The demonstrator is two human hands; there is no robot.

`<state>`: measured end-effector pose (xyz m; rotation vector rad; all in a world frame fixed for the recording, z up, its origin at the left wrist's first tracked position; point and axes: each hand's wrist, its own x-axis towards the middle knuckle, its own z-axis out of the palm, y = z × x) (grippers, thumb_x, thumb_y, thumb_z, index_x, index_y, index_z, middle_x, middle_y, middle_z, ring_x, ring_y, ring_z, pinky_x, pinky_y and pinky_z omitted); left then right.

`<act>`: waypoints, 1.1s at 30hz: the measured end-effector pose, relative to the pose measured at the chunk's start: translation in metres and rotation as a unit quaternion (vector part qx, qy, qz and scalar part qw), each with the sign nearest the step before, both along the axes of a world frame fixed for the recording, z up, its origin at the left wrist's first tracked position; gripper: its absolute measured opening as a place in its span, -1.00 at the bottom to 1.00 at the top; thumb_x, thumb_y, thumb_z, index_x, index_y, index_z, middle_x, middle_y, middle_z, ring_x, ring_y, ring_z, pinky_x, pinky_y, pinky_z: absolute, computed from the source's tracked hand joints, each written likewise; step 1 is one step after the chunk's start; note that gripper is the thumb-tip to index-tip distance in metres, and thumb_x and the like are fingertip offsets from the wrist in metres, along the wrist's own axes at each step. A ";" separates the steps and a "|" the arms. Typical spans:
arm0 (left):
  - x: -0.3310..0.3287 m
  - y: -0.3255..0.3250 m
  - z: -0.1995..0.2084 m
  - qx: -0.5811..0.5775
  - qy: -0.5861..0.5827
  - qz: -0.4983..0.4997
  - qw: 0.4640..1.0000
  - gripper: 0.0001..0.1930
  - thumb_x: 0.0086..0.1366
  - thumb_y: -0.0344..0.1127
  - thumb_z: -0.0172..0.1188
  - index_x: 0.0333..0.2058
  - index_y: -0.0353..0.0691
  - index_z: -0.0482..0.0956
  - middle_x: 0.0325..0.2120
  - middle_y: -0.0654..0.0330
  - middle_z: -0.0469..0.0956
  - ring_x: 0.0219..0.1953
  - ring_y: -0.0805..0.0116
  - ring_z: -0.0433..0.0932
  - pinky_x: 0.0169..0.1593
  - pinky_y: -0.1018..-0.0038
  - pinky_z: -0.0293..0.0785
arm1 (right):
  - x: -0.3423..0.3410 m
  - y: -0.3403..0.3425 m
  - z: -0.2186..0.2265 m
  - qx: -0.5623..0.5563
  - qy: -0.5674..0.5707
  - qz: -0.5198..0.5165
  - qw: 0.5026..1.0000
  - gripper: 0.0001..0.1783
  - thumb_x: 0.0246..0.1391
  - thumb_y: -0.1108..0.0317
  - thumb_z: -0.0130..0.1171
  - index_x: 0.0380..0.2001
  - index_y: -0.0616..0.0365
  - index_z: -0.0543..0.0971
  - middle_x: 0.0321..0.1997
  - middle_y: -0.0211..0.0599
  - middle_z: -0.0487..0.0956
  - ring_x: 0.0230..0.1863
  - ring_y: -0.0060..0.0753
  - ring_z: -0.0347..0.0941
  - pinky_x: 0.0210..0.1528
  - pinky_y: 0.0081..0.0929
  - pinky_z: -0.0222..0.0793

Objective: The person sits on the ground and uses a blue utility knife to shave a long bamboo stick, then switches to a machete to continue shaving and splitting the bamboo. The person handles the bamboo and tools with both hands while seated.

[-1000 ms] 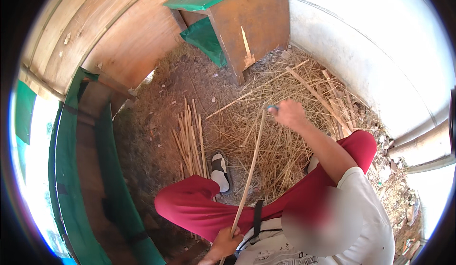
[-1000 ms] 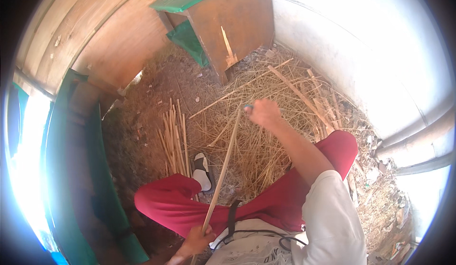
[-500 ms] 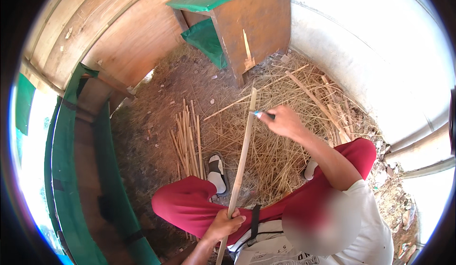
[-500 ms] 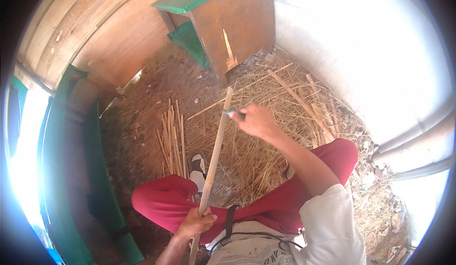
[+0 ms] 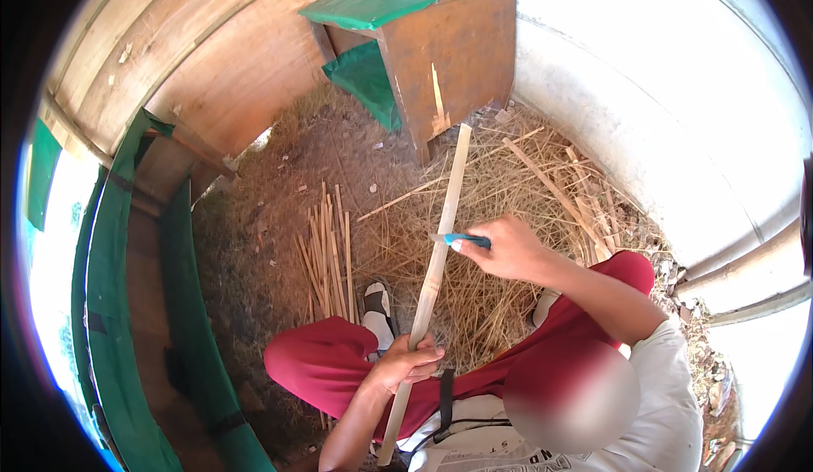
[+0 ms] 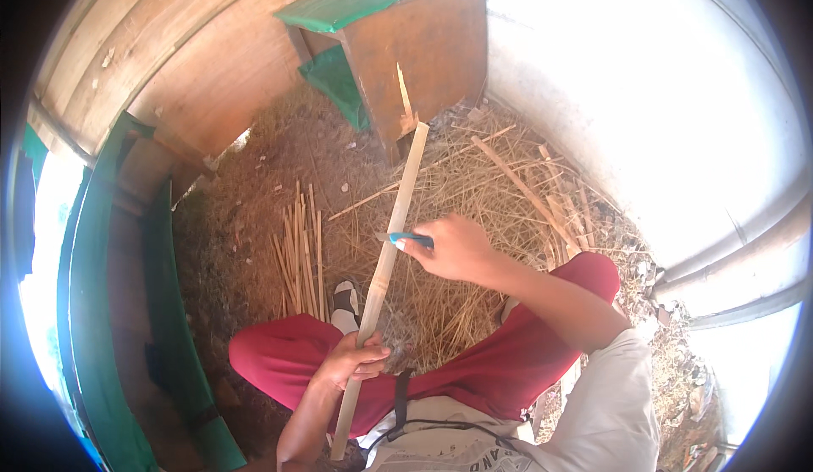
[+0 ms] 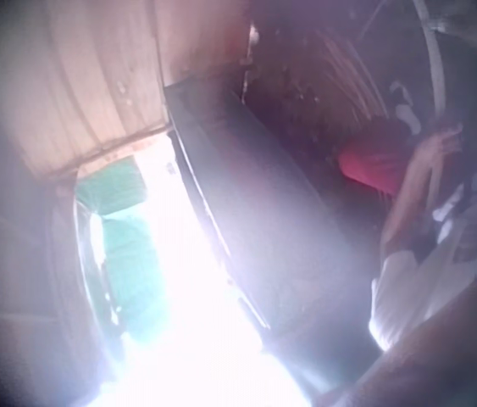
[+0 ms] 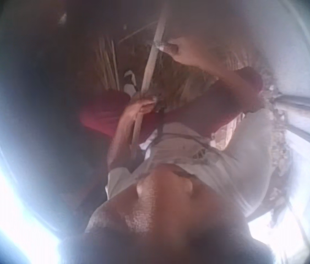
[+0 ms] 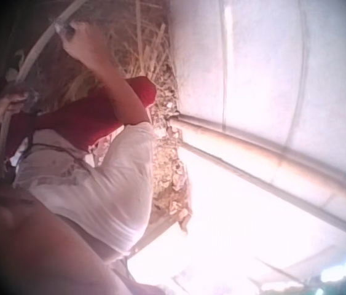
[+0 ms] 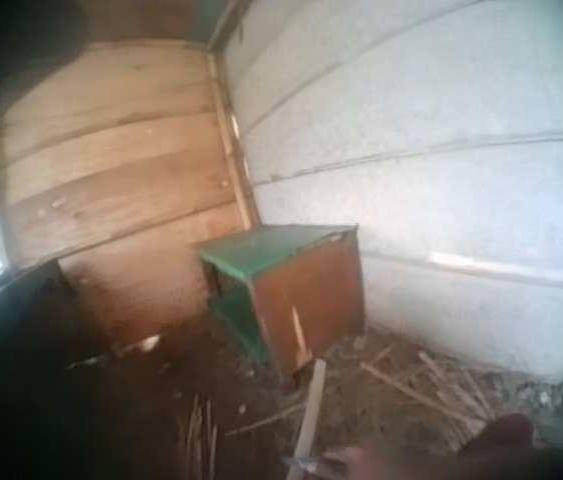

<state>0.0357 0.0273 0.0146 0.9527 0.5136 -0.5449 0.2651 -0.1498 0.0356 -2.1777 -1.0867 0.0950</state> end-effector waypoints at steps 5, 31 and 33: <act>0.002 -0.013 -0.018 0.326 -0.080 0.008 0.942 -0.67 0.28 -0.39 0.21 -0.56 -0.11 0.22 -0.75 0.34 0.30 -0.72 0.56 0.24 -0.64 0.51 0.11 | -0.013 0.015 -0.038 0.010 0.018 0.033 0.999 -0.56 0.21 -0.07 0.13 -0.37 0.08 0.72 -0.78 -0.20 0.49 -0.72 -0.14 0.49 -0.64 -0.22 0.41; -0.012 -0.030 -0.005 0.650 -0.095 0.018 0.754 -0.74 0.27 -0.30 0.18 -0.21 -0.41 0.47 -0.45 -0.29 0.58 -0.34 -0.30 0.59 -0.26 -0.01 0.50 | -0.013 0.028 -0.052 -0.042 -0.068 0.041 0.996 -0.46 0.23 -0.17 0.03 -0.30 0.06 0.74 -0.75 -0.20 0.54 -0.76 -0.23 0.45 -0.72 -0.30 0.31; -0.015 -0.030 -0.001 0.635 -0.089 0.018 0.767 -0.75 0.26 -0.31 0.18 -0.21 -0.40 0.47 -0.41 -0.30 0.57 -0.30 -0.30 0.58 -0.24 0.00 0.49 | -0.014 0.031 -0.050 -0.070 -0.041 0.033 0.996 -0.46 0.24 -0.17 0.02 -0.28 0.06 0.74 -0.76 -0.21 0.53 -0.77 -0.25 0.43 -0.73 -0.31 0.29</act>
